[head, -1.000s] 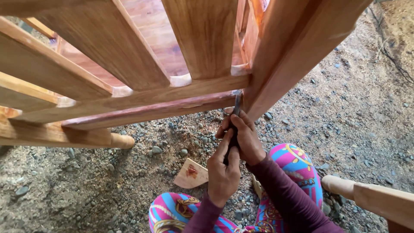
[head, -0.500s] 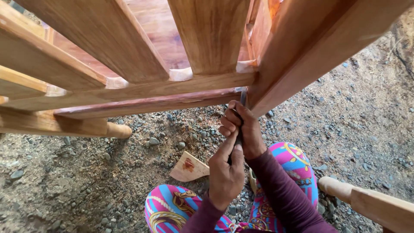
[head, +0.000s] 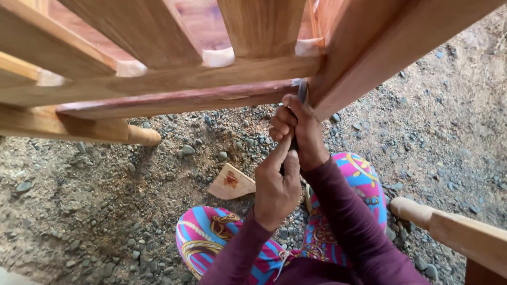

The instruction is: Finishing and scraping excess wood material from a chair frame.

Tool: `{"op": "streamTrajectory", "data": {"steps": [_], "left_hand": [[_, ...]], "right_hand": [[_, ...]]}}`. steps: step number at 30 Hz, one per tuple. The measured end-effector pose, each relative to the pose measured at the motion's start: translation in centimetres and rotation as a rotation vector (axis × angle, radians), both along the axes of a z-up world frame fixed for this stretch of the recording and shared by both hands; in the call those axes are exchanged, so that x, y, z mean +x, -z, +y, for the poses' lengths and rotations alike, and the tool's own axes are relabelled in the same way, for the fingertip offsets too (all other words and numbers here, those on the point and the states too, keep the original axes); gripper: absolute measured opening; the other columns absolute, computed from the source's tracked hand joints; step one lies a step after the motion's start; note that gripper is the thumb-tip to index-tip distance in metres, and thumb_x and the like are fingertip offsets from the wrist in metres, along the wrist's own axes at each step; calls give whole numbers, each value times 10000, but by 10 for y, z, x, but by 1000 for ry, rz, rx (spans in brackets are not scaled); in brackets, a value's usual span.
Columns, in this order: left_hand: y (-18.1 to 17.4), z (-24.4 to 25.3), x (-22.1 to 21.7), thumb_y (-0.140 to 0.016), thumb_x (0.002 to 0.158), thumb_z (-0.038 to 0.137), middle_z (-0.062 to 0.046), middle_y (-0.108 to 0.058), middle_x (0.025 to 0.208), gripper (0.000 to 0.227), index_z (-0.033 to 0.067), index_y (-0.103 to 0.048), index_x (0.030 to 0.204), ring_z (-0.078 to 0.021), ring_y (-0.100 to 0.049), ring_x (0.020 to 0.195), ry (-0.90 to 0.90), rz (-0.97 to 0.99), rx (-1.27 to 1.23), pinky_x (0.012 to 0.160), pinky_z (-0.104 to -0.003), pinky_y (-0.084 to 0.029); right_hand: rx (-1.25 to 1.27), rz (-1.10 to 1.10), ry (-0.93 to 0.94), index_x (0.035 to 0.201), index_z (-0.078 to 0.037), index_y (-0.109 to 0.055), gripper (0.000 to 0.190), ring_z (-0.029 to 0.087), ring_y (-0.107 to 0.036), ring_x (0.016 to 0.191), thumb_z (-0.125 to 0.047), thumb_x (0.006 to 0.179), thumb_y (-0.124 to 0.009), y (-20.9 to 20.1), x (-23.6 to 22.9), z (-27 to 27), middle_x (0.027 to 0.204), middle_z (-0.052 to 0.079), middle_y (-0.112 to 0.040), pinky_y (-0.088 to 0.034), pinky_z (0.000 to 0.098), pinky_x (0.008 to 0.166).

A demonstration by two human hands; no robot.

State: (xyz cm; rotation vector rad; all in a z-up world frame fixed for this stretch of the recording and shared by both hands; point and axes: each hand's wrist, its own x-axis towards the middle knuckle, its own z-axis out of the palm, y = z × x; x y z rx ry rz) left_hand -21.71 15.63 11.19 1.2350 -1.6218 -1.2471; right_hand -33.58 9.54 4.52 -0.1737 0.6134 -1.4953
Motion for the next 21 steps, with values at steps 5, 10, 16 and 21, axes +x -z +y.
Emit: {"op": "streamTrajectory", "data": {"steps": [5,10,16,21], "left_hand": [[7,-11,-3,-497,1050,100,-302,-710,1167,420,-95,-546,1418,-295,-755,1072,27,102,-186,891,-372,-579],[14,-6,2,-513,1016,123,-269,-754,1075,420,-68,-609,1377,-278,-753,877,-17,82,-101,795,-363,-582],[-3,6,-3,-504,1038,129,-332,-720,939,539,45,-538,1568,-373,-677,709,-42,174,403,677,-428,-564],[16,3,-6,-488,1020,111,-271,-710,1236,503,15,-530,1512,-353,-710,1050,-47,125,114,920,-385,-554]], "right_hand": [[-6,3,16,995,-123,-538,167,105,-366,553,-265,1072,-498,-3,-2,-11,645,-45,-299,-370,290,512],[-66,82,20,992,-124,-527,167,105,-387,611,-250,1100,-546,6,-1,-5,677,-56,-325,-394,300,569],[5,86,-19,1084,-75,-628,427,220,-629,741,-465,1022,-464,-22,5,26,762,-1,-524,-554,370,704],[29,52,-24,1003,-94,-534,302,246,-679,899,-389,1011,-472,-30,8,25,940,55,-627,-600,447,839]]}}
